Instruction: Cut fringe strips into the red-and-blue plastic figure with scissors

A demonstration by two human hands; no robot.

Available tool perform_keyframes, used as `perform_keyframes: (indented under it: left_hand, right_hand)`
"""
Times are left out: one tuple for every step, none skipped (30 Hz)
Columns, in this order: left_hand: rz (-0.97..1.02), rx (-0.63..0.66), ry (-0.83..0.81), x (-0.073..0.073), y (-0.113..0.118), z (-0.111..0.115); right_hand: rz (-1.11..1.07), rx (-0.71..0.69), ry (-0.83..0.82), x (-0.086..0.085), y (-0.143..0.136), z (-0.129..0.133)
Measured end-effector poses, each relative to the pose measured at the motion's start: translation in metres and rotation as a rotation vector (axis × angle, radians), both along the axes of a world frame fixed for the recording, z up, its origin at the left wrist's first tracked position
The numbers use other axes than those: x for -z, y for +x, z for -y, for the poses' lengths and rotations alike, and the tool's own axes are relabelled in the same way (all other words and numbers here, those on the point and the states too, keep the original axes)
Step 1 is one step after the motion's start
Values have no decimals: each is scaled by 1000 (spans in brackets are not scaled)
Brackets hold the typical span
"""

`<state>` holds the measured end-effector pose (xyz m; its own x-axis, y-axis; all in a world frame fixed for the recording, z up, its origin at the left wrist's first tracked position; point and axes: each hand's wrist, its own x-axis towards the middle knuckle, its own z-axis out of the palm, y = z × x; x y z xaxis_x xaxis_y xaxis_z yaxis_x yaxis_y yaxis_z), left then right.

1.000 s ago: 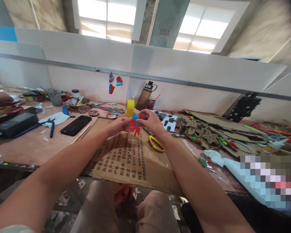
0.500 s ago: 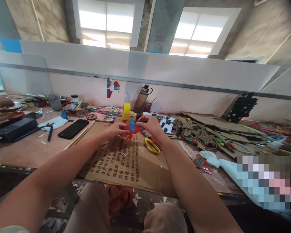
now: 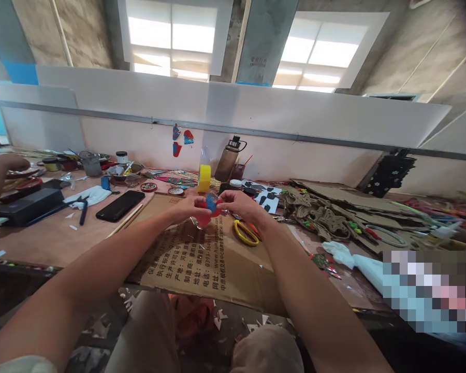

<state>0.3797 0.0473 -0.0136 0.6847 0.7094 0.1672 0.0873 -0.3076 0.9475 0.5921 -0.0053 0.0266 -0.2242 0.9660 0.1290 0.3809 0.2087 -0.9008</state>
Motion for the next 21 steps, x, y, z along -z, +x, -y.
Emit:
perform_keyframes:
  left_hand:
    - [7, -18, 0, -1, 1, 2]
    - [8, -33, -4, -2, 3, 3]
    - [8, -43, -13, -3, 3, 4]
    - [9, -44, -25, -4, 4, 4]
    - [15, -37, -36, -4, 4, 4]
    - [23, -32, -36, -4, 3, 2]
    - [28, -33, -28, -3, 2, 1]
    - [32, -40, -17, -3, 0, -2]
    - [32, -52, -8, -2, -1, -4]
    - [34, -68, -4, -1, -3, -7]
    - [39, -87, -8, 0, -4, -9]
    - [47, -106, -21, 1, -5, -11]
    - [60, -125, -41, 2, -6, -13]
    - [73, -138, -62, 3, -6, -13]
    - [84, -142, -78, 4, -5, -13]
    - [89, -132, -86, 4, -4, -13]
    - [90, -113, -88, 4, -3, -11]
    - [90, -94, -84, 4, -2, -9]
    - [84, -78, -79, 3, 0, -7]
    - [73, -67, -75, 1, 0, -4]
    - [58, -60, -77, 0, 1, -2]
  right_hand:
    - [-20, 2, 7, 0, -1, 0]
    - [-39, 6, 10, 0, -3, -1]
    - [-57, 12, 9, 0, -4, -1]
    - [-75, 19, -1, 0, -5, 0]
    - [-100, 27, -15, -1, -6, 0]
    - [-129, 31, -35, -1, -6, 0]
    - [-166, 27, -58, -1, -6, 0]
    - [-206, 15, -81, -1, -5, 0]
    - [-245, 3, -96, -2, -3, -1]
    - [-276, -3, -98, -2, -1, -1]
    - [-297, 6, -83, -3, 2, -2]
    - [-310, 26, -58, -3, 4, -2]
    - [-313, 52, -34, -3, 5, -3]
    - [-307, 73, -21, -3, 5, -4]
    - [-293, 83, -19, -2, 5, -5]
    - [-271, 78, -31, 0, 4, -6]
    - [-249, 61, -48, 2, 2, -6]
    - [-230, 38, -68, 4, 0, -7]
    - [-219, 21, -82, 6, -2, -7]
    - [-220, 10, -90, 7, -4, -7]
    - [-234, 8, -98, 9, -5, -7]
